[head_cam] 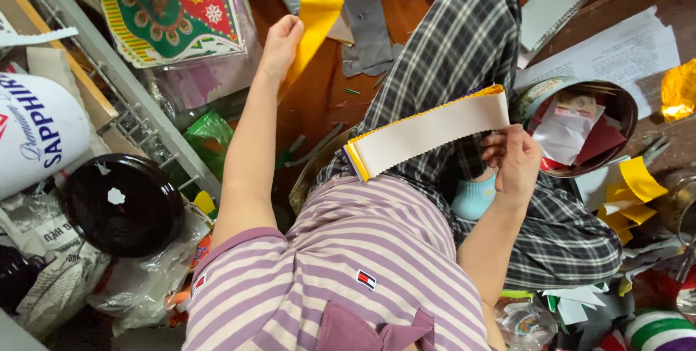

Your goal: Sorting and cutting various paper scraps while sitting on the floor

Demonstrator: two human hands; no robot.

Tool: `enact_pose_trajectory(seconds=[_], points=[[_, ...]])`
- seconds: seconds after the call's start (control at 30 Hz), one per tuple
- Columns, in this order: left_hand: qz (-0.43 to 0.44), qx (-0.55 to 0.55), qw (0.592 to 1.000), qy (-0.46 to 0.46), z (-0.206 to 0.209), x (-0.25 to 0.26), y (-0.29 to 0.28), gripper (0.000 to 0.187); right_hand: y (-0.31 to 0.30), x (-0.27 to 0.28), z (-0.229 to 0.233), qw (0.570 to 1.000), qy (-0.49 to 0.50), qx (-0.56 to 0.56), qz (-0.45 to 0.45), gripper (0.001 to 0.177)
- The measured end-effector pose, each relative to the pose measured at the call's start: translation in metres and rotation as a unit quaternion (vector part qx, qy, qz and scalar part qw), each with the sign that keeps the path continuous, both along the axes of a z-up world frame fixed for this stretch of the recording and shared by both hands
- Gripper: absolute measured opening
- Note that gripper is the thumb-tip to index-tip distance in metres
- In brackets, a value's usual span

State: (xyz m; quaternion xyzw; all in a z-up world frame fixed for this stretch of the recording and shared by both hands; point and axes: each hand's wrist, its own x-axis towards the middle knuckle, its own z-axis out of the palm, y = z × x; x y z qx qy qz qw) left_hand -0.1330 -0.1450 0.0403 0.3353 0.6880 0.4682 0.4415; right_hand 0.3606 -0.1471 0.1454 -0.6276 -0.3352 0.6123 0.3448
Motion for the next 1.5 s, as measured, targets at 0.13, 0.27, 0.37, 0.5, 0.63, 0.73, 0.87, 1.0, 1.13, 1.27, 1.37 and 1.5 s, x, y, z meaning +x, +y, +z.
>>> enact_pose_trajectory(seconds=[0.13, 0.27, 0.37, 0.5, 0.63, 0.73, 0.87, 1.0, 1.13, 1.27, 1.37, 1.5], points=[[-0.016, -0.034, 0.998, -0.047, 0.013, -0.003, 0.004, 0.017, 0.003, 0.005, 0.014, 0.999, -0.015, 0.003, -0.028, 0.038], [-0.174, -0.029, 0.983, 0.056, 0.003, 0.012, -0.015, 0.010, 0.002, 0.010, 0.007, 0.999, 0.007, 0.013, -0.051, 0.029], [-0.251, -0.111, 0.948, 0.160, -0.005, 0.031, -0.025, 0.012, 0.002, 0.009, 0.002, 0.999, -0.004, 0.025, -0.040, 0.024], [-0.209, -0.185, 0.909, 0.310, -0.052, 0.040, -0.024, 0.019, 0.001, 0.010, -0.010, 0.999, -0.023, 0.033, -0.029, 0.021], [-0.035, -0.120, 0.924, 0.360, -0.032, 0.052, 0.013, 0.029, 0.004, 0.008, -0.011, 0.998, -0.032, 0.041, -0.022, 0.019], [0.049, -0.177, 0.894, 0.409, -0.039, 0.061, 0.037, 0.048, 0.005, -0.003, 0.009, 0.999, -0.044, -0.002, -0.009, 0.020], [0.045, -0.286, 0.912, 0.291, -0.048, 0.043, 0.051, 0.034, 0.001, -0.003, 0.008, 0.997, -0.063, 0.017, 0.029, 0.022], [0.095, -0.310, 0.946, -0.030, 0.093, 0.054, 0.065, 0.007, 0.003, 0.001, 0.005, 0.998, -0.057, 0.015, 0.030, 0.021], [0.152, -0.167, 0.951, -0.212, 0.114, 0.024, 0.068, 0.008, 0.003, 0.001, 0.004, 0.997, -0.059, 0.019, 0.038, 0.022], [0.103, -0.076, 0.972, -0.195, 0.162, 0.014, 0.066, 0.018, 0.003, -0.001, 0.011, 0.997, -0.065, 0.019, 0.044, 0.023], [0.042, -0.004, 0.981, -0.190, 0.188, 0.009, 0.055, 0.020, 0.003, -0.001, 0.016, 0.997, -0.071, 0.017, 0.041, 0.023], [-0.020, 0.175, 0.963, -0.206, 0.188, 0.001, 0.040, 0.030, 0.003, -0.001, 0.015, 0.997, -0.072, 0.016, 0.032, 0.021]])
